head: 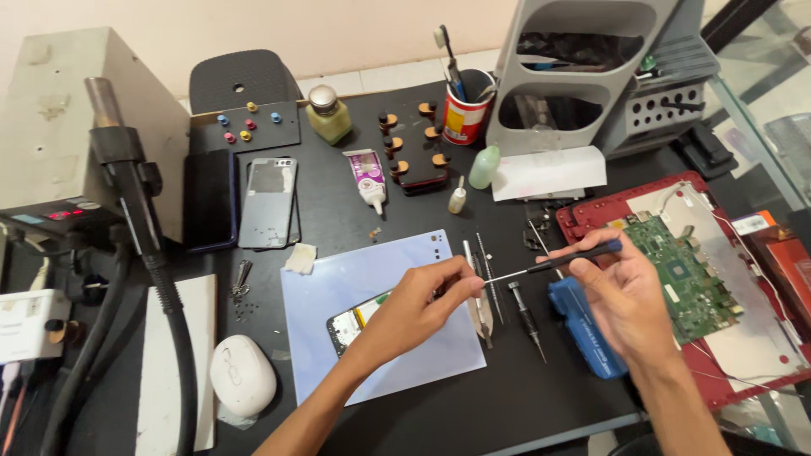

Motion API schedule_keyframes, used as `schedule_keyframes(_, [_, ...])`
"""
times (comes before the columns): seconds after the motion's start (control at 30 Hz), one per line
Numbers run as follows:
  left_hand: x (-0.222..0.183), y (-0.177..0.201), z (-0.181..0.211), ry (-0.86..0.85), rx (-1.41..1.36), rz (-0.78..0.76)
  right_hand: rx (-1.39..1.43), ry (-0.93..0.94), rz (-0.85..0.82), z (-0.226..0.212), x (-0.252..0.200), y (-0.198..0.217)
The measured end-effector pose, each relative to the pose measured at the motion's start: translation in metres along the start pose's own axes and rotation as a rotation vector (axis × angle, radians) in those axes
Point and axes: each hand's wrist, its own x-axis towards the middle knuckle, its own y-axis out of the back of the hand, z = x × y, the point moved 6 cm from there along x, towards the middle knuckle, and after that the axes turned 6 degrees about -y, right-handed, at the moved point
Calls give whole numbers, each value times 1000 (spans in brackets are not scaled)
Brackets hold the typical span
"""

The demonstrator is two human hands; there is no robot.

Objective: The person uses a small screwdriver to remove screws from the internal frame of a disassembled smartphone. They then use a metal spudger to pry and separate the battery from the phone's chassis. Finally, they use tweezers to pick up and move small screws and components on the workbench.

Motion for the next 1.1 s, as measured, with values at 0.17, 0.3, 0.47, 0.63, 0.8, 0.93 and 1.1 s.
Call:
schedule_keyframes(0.17, [-3, -11, 17, -87, 97, -8, 120, -7, 31, 22, 5, 12])
schedule_keyframes(0.3, [-4, -9, 27, -129, 149, 12, 199, -4, 58, 28, 5, 20])
schedule_keyframes(0.47, [-7, -10, 33, -246, 368, 84, 238, 7, 198, 30, 3, 42])
schedule_keyframes(0.63, [-7, 15, 21, -71, 122, 286, 84, -8, -101, 20, -4, 31])
schedule_keyframes(0.8, [-4, 33, 26, -127, -323, 381, -282, -376, -303, 57, -27, -26])
schedule_keyframes(0.93, [-5, 23, 19, -88, -588, 445, -281, -521, -455, 71, -51, -61])
schedule_keyframes(1.1, [-6, 20, 8, -21, -479, 462, -304, -442, -419, 69, -54, -70])
